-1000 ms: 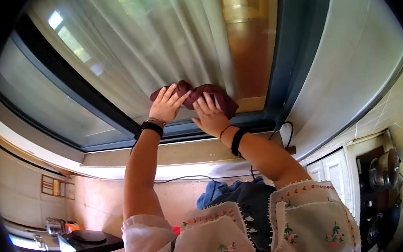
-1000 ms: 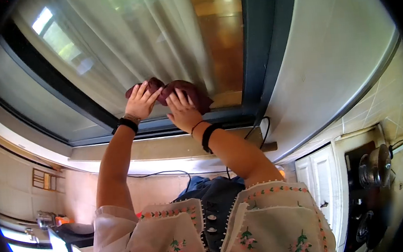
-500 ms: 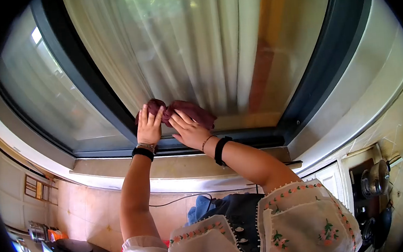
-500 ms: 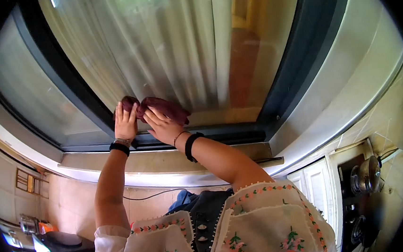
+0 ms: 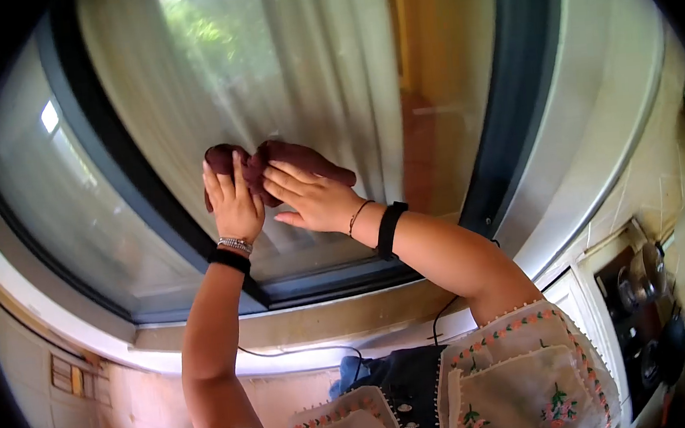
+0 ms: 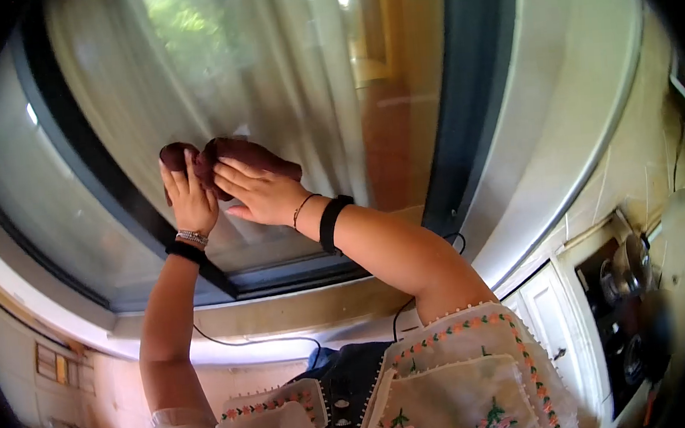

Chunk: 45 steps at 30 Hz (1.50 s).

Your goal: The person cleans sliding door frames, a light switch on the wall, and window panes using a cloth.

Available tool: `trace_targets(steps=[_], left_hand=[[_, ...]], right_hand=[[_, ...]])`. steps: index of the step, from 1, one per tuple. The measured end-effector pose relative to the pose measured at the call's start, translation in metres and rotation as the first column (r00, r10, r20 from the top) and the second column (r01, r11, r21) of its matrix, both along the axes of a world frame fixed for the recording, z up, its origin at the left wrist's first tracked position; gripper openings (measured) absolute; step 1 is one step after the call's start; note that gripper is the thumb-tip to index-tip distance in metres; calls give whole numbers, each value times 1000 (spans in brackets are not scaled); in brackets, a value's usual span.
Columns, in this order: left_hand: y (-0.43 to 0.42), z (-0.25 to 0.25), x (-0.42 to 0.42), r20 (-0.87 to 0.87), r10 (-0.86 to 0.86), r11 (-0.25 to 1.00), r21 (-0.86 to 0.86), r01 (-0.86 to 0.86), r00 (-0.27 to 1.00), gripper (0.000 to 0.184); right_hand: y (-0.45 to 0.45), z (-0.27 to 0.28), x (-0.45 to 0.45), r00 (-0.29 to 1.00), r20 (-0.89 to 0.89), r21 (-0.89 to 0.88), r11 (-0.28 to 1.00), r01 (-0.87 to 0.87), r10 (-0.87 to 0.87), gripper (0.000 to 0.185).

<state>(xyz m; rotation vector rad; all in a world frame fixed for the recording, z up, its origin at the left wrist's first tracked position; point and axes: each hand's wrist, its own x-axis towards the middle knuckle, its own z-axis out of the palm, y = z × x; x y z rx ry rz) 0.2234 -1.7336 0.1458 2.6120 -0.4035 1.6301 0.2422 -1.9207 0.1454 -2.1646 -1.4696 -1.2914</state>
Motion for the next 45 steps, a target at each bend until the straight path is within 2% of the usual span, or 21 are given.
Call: trace_targets(steps=[5, 8, 12, 14, 16, 18, 19, 20, 22, 25, 26, 28, 30, 31, 34, 36, 38, 40, 42, 43, 45], left_hand=[[-42, 38, 8, 54, -4, 998, 58, 1, 999, 65], [-80, 59, 21, 124, -29, 992, 124, 13, 992, 65], [-134, 59, 24, 42, -55, 983, 179, 46, 998, 67], [-155, 51, 26, -26, -27, 977, 211, 32, 999, 72], [-171, 50, 22, -29, -51, 973, 225, 56, 998, 72], [-189, 36, 20, -110, -40, 960, 270, 68, 993, 72], [-204, 38, 25, -128, -99, 946, 294, 133, 987, 71], [-202, 30, 18, -146, -78, 955, 273, 116, 986, 70], [-200, 21, 12, -151, -49, 958, 272, 90, 987, 68], [-222, 26, 20, -103, -170, 909, 367, 196, 980, 68], [-219, 24, 18, -68, -159, 904, 390, 173, 985, 67], [-216, 23, 20, -109, -171, 904, 378, 200, 979, 64], [-209, 19, 21, -44, -179, 882, 435, 180, 983, 60], [-212, 23, 20, -61, -139, 880, 451, 152, 988, 58], [-200, 37, 25, -41, -219, 832, 515, 208, 975, 57], [-196, 66, 23, -37, -228, 825, 523, 213, 973, 57], [-193, 93, 23, -45, -237, 814, 536, 224, 970, 57], [-185, 117, 27, 72, -222, 839, 522, 153, 972, 58], [-176, 130, 29, 122, -234, 851, 506, 143, 965, 57], [-164, 147, 29, 161, -232, 868, 480, 130, 959, 57], [-157, 165, 27, 180, -253, 890, 428, 156, 951, 58]], right_hand=[[-46, 34, 5, 997, 53, 101, 993, 58, -63, 55], [-86, 47, 9, 977, 127, 202, 969, 142, -169, 53], [-119, 32, 12, 978, 53, 310, 934, 178, -204, 52], [-127, 28, 16, 987, 23, 295, 945, 144, -158, 51], [-144, 9, 13, 958, -31, 328, 902, 280, -286, 49], [-163, -5, 5, 925, -234, 254, 899, 356, -300, 47], [-174, -10, 2, 892, -288, 264, 866, 425, -350, 46], [-171, -14, 1, 883, -328, 228, 879, 419, -336, 45], [-166, -19, -9, 879, -333, 192, 888, 419, -342, 45], [-181, -45, 4, 844, -265, 235, 817, 526, -467, 49], [-179, -50, 4, 856, -251, 240, 827, 508, -453, 49], [-180, -53, 5, 854, -259, 224, 832, 507, -451, 49], [-180, -56, 4, 849, -250, 201, 833, 516, -465, 49], [-182, -55, 5, 851, -244, 198, 835, 513, -465, 49], [-182, -42, 7, 858, -223, 167, 849, 501, -462, 51], [-177, -25, 9, 867, -213, 153, 861, 484, -450, 53], [-171, -5, 11, 842, -160, 167, 827, 538, -515, 50], [-166, 33, 18, 882, -53, 257, 847, 465, -468, 51], [-159, 55, 18, 872, -28, 259, 839, 479, -489, 52], [-152, 89, 19, 884, 53, 264, 860, 437, -465, 52], [-146, 114, 17, 889, 101, 268, 873, 408, -447, 51]])
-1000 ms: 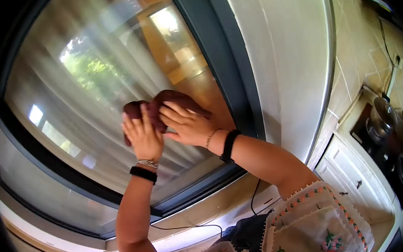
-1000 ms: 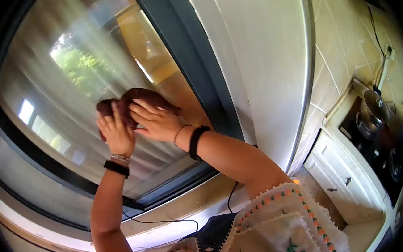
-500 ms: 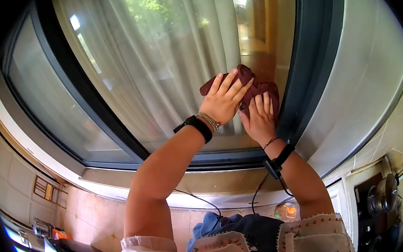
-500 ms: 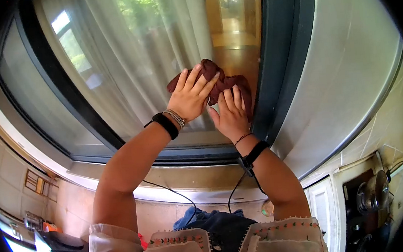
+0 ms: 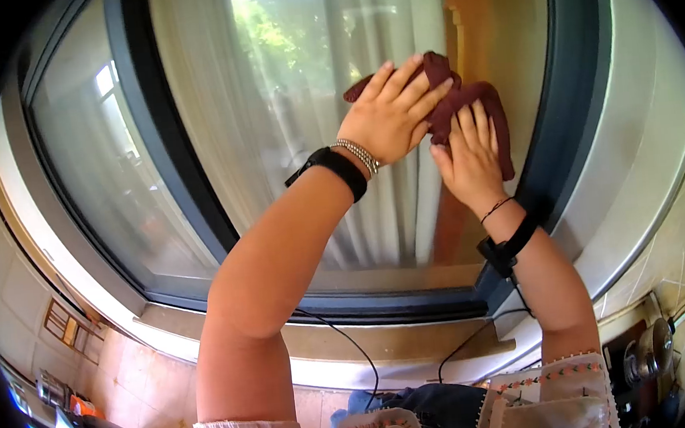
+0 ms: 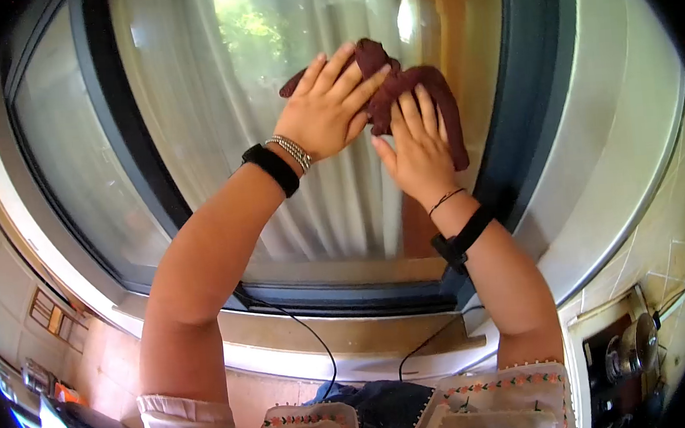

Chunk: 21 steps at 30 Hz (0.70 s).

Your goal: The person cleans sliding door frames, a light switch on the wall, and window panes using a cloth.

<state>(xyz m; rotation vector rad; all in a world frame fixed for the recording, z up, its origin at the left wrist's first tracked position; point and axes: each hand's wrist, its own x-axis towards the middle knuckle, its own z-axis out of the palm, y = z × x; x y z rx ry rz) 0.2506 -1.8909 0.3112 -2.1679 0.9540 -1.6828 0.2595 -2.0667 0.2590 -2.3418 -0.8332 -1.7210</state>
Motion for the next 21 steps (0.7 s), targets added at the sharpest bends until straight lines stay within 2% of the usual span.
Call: trace_targets(steps=[1, 3, 6, 7, 10, 12, 13, 14, 16, 21], left_hand=[[19, 17, 1, 36, 12, 998, -69, -10, 999, 58], [31, 27, -2, 59, 10, 995, -100, -4, 998, 57], [66, 43, -3, 112, 58, 970, -239, -30, 992, 57], [90, 49, -6, 168, 143, 949, -304, -87, 975, 57], [116, 62, -7, 157, 190, 927, -354, -124, 969, 59], [144, 58, -9, 127, 248, 886, -430, -172, 960, 62], [177, 61, -3, 122, 300, 847, -491, -205, 946, 61], [174, 60, -7, 148, 283, 859, -479, -181, 948, 62], [188, 61, -8, 139, 288, 838, -515, -179, 948, 62], [189, 72, 9, 168, 338, 803, -565, -191, 926, 60]], right_hand=[[10, 27, -1, 999, 23, -29, 999, -24, 25, 51], [17, 38, 0, 998, 62, -36, 999, 1, 2, 52], [41, 78, -1, 986, 127, -95, 991, -91, 103, 52], [61, 94, -1, 978, 161, -137, 985, -109, 131, 54], [103, 112, 3, 967, 150, -184, 967, -176, 205, 54], [125, 119, 1, 964, 105, -176, 959, -223, 243, 56], [159, 129, 1, 951, 81, -235, 933, -272, 297, 54], [160, 130, 1, 942, 114, -196, 937, -289, 315, 53], [183, 142, 2, 909, 96, -227, 898, -377, 406, 52], [190, 167, 17, 861, 216, -282, 874, -396, 460, 50]])
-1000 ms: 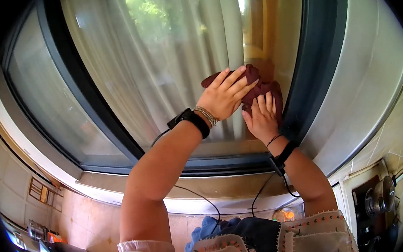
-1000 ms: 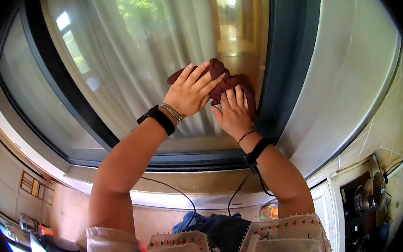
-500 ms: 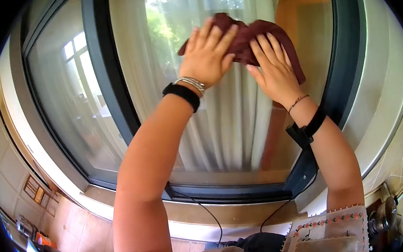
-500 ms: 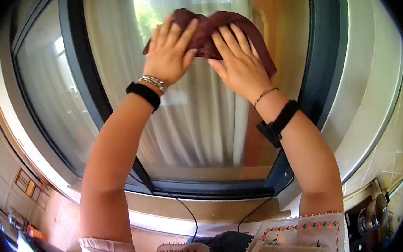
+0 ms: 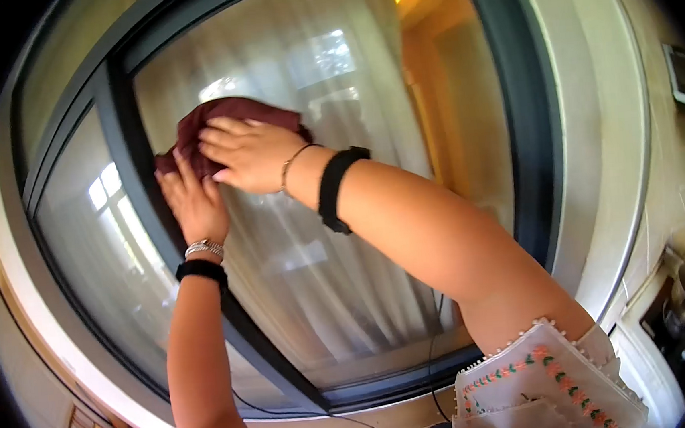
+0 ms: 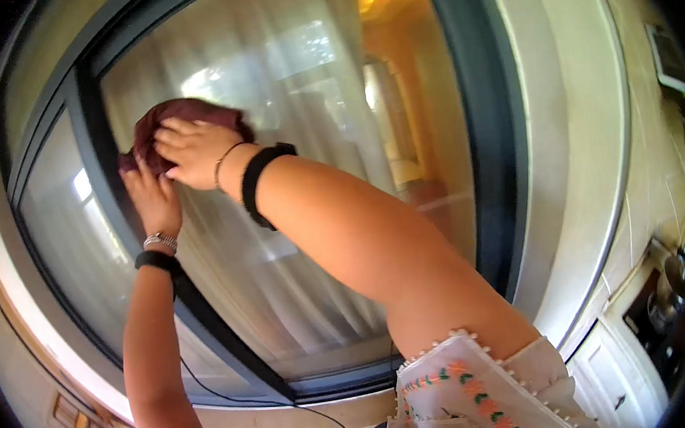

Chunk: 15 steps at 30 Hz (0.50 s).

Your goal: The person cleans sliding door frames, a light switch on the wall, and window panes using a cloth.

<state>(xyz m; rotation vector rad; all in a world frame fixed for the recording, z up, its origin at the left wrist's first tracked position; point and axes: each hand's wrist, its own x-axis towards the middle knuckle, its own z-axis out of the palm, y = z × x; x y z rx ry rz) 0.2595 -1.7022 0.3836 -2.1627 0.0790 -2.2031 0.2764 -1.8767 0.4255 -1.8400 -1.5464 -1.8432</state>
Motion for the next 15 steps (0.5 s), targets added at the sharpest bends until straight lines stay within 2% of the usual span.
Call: trace_targets(steps=[2, 4, 6, 7, 8, 12, 15], left_hand=[[-4, 5, 13, 42, 45, 998, -45, -43, 998, 60], [-6, 11, 24, 36, 102, 989, -112, -97, 994, 61], [-30, 36, 25, 73, 68, 998, -17, -66, 995, 61], [-46, 47, 21, 37, 63, 998, -3, -63, 997, 61], [-66, 55, 16, 5, 60, 998, 9, -60, 998, 61], [-136, 81, 23, 89, 1, 986, 168, -16, 996, 60], [-194, 98, 27, 58, -37, 971, 237, 22, 998, 64]], right_hand=[[-11, 4, 7, 996, 88, 40, 999, 23, -27, 49], [-26, 8, 12, 996, 59, 59, 997, 58, -61, 51], [-69, 24, 3, 992, 5, 95, 987, 125, -126, 52], [-82, 31, 5, 986, -16, 98, 981, 167, -166, 53], [-94, 35, 7, 987, -20, 124, 979, 163, -161, 53], [-159, 48, 7, 968, -109, 192, 951, 242, -225, 53], [-214, 55, 12, 952, -155, 262, 918, 298, -265, 54]])
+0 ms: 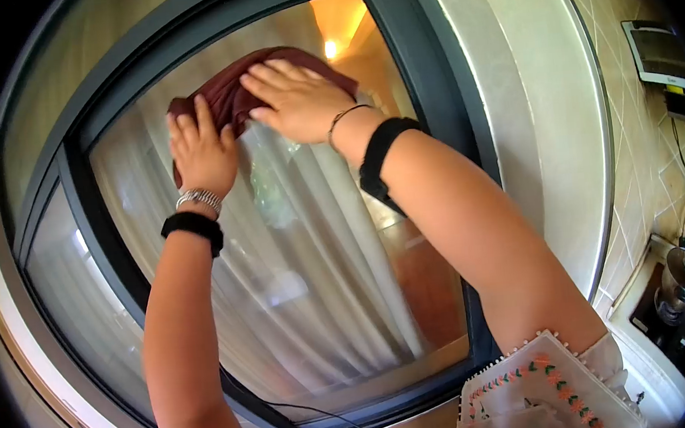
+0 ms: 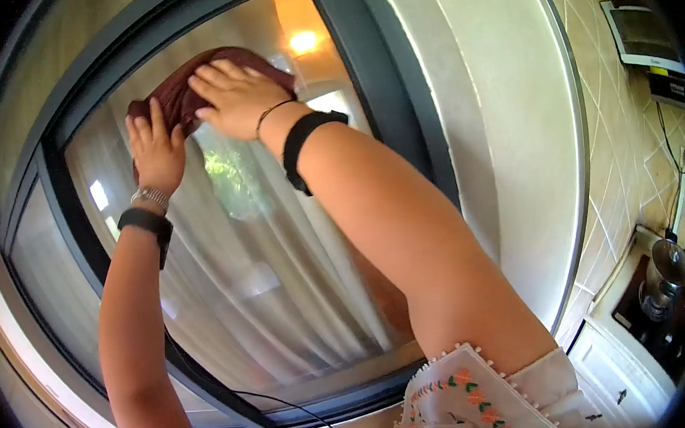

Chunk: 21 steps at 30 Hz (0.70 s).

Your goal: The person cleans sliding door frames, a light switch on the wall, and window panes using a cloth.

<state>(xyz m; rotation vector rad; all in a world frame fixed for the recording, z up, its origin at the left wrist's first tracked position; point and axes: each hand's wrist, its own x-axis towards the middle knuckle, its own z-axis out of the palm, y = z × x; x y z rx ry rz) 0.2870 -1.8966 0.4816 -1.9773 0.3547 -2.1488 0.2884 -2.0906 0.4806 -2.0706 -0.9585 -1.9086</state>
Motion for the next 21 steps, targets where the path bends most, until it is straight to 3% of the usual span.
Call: trace_targets(steps=[4, 8, 11, 17, 19, 21], left_hand=[[-77, 11, 5, 52, -58, 988, 149, 50, 997, 64], [-123, 19, 12, -1, -50, 997, 64, 50, 999, 64], [-107, 23, 7, -99, -177, 978, 98, 187, 979, 60], [-47, 42, -5, -111, -128, 990, 41, 133, 986, 56], [-20, 44, -4, -69, -198, 980, -22, 197, 978, 56], [12, 48, -12, -102, -164, 986, -54, 159, 981, 57]], right_hand=[[-57, 9, 6, 994, -24, 139, 984, 107, -105, 56], [-67, 24, 24, 992, 7, 229, 965, 124, -129, 62], [-58, 27, 25, 983, 7, 287, 942, 175, -185, 64], [-21, 37, 22, 970, 84, 333, 924, 188, -227, 67], [0, 44, 20, 968, 94, 290, 936, 197, -233, 67], [28, 50, 13, 976, 60, 240, 952, 191, -211, 68]])
